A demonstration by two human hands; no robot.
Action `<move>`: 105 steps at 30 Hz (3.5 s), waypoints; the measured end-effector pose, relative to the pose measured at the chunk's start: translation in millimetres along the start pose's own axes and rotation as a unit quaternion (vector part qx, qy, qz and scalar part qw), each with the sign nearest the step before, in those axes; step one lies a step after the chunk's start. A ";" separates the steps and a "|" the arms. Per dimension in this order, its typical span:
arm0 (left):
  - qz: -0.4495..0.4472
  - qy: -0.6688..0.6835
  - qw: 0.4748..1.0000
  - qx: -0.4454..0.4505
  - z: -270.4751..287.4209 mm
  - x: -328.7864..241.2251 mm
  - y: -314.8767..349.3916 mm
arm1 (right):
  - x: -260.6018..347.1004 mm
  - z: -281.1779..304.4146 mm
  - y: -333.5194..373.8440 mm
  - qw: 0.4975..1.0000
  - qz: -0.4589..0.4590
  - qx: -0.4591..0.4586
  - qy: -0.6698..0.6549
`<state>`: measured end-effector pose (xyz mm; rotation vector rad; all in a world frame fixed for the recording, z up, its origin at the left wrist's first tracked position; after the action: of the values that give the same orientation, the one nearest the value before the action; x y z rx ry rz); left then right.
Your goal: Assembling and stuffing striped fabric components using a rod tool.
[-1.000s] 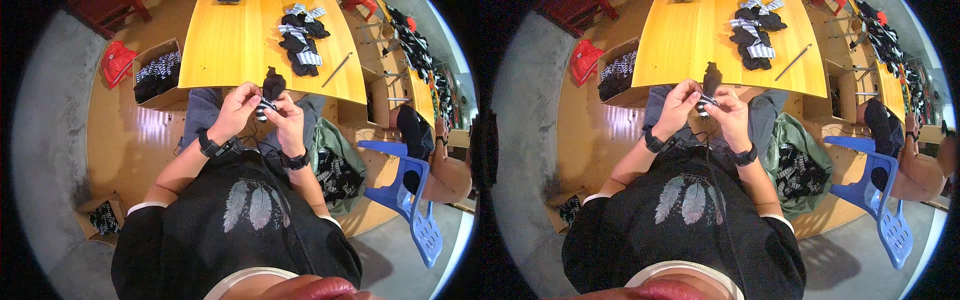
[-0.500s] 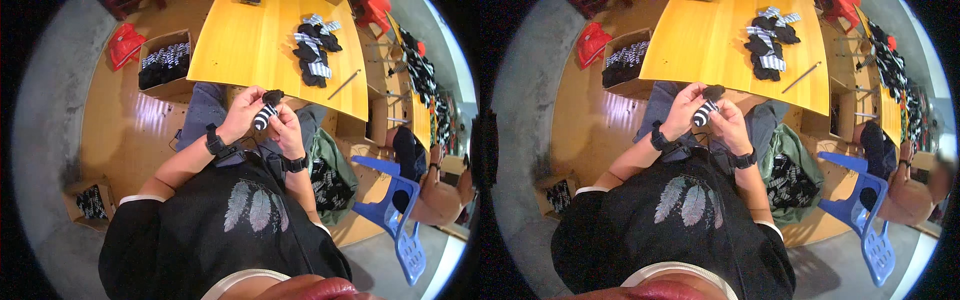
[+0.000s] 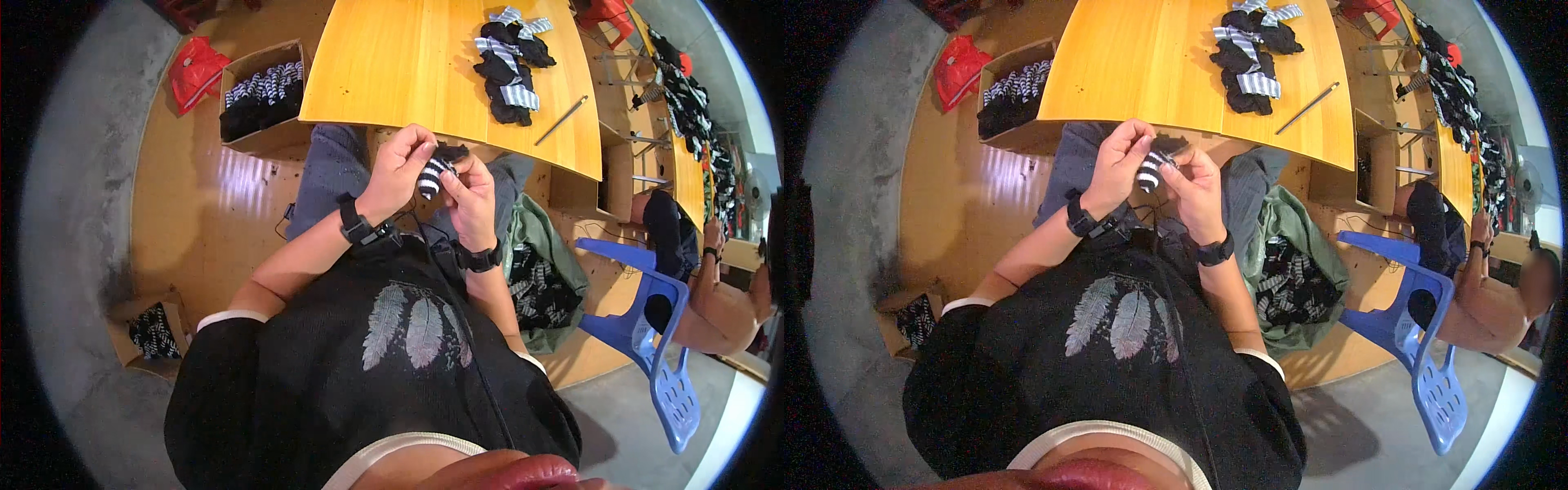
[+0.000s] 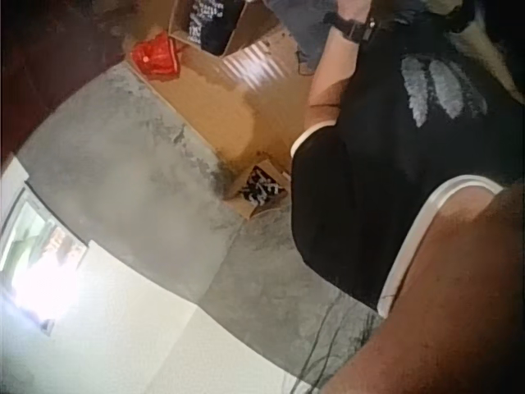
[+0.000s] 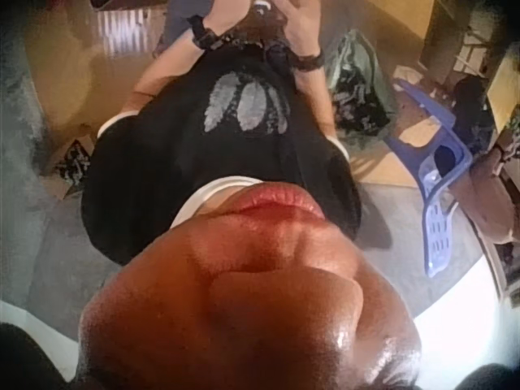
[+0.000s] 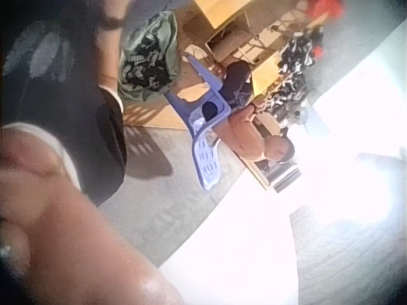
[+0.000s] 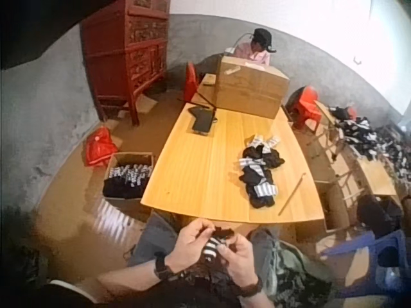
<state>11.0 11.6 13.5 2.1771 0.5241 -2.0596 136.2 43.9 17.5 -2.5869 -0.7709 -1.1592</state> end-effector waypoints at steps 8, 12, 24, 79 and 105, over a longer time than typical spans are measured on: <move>0.055 0.101 0.993 0.037 1.1 1.6 8.4 | 10.2 -4.2 -3.3 0.972 -0.183 0.116 -0.090; 0.030 0.052 0.998 0.027 6.2 -6.5 1.0 | -2.1 4.6 -6.1 0.998 -0.062 0.000 0.015; -0.043 -0.060 0.997 -0.008 4.6 -11.0 5.7 | -3.0 -6.2 3.2 0.996 0.066 0.011 0.058; 0.157 0.380 0.912 0.010 20.5 -32.6 -86.6 | 52.5 -1.3 48.2 0.971 -0.156 0.058 0.174; 0.053 0.399 0.915 0.035 23.2 -57.7 -77.6 | 38.1 -23.5 39.6 0.976 -0.131 0.021 0.171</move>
<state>-36.8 66.8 81.0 2.9592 0.3648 -1.0651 163.8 15.9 62.5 -2.2086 -1.0581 -1.5869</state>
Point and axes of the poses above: each hand's wrist, its own y-axis away from the middle knuckle, its own z-axis out of the back of the hand, x = y × z, the point moved 1 cm from there along -y, towards the middle knuckle, and after that the axes turned 12 degrees about -y, right-handed, at the moved point
